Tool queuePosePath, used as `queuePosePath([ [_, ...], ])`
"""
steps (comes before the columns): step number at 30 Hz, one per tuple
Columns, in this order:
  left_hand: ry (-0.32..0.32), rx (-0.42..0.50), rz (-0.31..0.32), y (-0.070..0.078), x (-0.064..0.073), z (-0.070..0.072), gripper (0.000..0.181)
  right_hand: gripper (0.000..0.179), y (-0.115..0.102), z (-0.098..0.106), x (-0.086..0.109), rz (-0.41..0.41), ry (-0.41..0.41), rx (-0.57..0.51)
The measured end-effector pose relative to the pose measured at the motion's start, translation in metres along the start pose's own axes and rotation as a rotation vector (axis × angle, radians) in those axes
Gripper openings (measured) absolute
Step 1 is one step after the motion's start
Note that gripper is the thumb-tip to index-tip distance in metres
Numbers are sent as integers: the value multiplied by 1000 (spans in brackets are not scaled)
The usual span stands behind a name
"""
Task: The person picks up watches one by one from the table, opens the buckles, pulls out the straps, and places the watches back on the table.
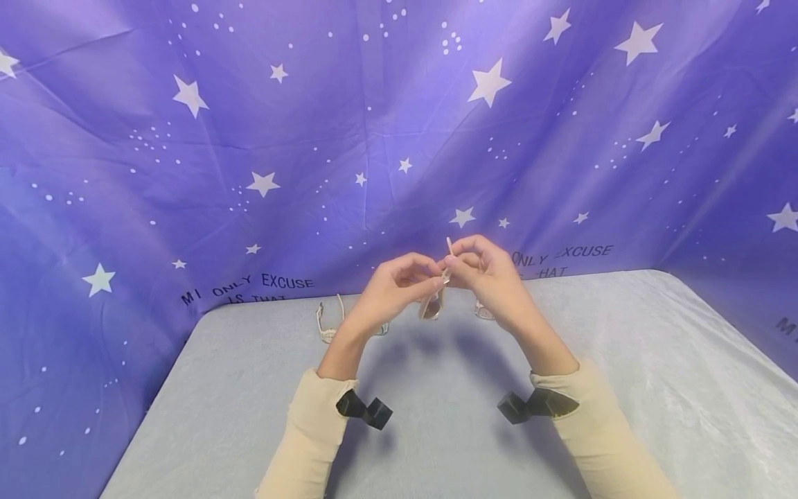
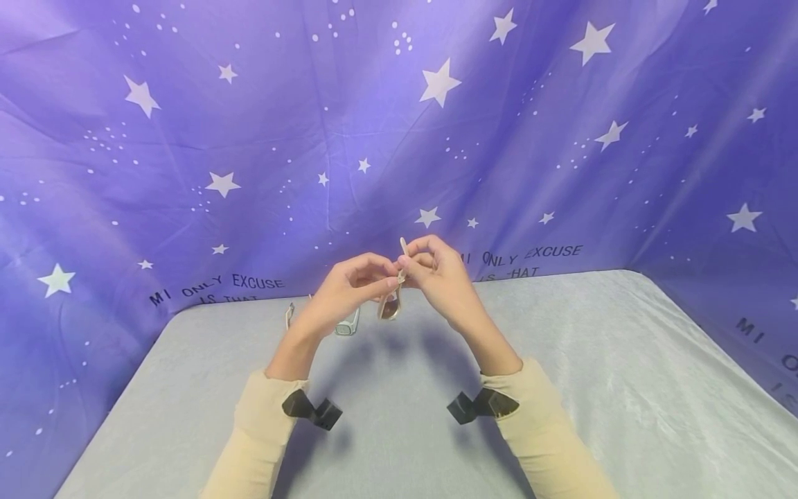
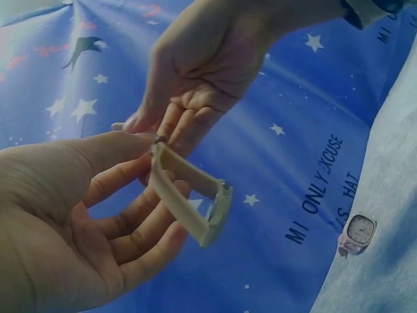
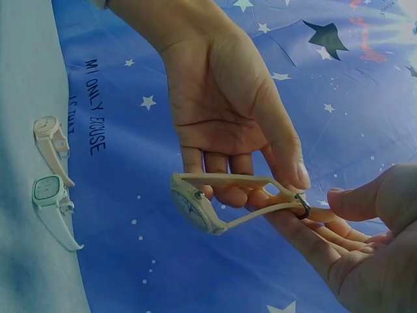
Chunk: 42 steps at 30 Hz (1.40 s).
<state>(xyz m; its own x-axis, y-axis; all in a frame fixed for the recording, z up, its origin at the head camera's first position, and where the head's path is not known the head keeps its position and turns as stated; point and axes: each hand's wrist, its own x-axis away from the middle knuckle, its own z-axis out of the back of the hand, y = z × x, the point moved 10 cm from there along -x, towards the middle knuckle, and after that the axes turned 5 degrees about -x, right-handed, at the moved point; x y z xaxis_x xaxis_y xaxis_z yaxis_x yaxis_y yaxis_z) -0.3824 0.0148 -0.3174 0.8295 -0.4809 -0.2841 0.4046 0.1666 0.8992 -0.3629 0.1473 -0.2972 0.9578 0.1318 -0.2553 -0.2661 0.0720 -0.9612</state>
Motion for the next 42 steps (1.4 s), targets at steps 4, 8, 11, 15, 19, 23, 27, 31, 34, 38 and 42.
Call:
queuePosePath([
  [4, 50, -47, -37, 5, -1, 0, 17, 18, -1, 2, 0, 7, 24, -11],
  [8, 76, -31, -26, 5, -1, -1, 17, 18, -2, 2, 0, 19, 41, -27],
  [11, 81, 32, 52, -4, -1, -2, 17, 17, -3, 1, 0, 33, 47, -15],
  [15, 89, 141, 199, -21, -1, -2, 20, 16, -4, 0, 0, 42, 50, 7],
  [19, 79, 274, 301, -29, 0, -5, 26, 17, -7, 0, 1, 58, 64, 50],
  [23, 49, 374, 348, -32, 2, -7, 28, 19, -11, 0, 2, 85, 85, 107],
  [27, -15, 386, 352, -31, 2, -12, 30, 19, -13, 0, 3, 101, 97, 136],
  [31, -56, 350, 360, -31, 3, -14, 33, 20, -13, -1, 3, 98, 97, 145],
  [34, -53, 336, 379, -33, 4, -14, 35, 20, -12, -3, 3, 94, 94, 155],
  [38, -51, 341, 385, -34, 4, -14, 35, 19, -13, -5, 4, 108, 92, 158],
  [42, -52, 355, 381, -33, 4, -14, 36, 18, -14, -8, 5, 122, 99, 150],
])
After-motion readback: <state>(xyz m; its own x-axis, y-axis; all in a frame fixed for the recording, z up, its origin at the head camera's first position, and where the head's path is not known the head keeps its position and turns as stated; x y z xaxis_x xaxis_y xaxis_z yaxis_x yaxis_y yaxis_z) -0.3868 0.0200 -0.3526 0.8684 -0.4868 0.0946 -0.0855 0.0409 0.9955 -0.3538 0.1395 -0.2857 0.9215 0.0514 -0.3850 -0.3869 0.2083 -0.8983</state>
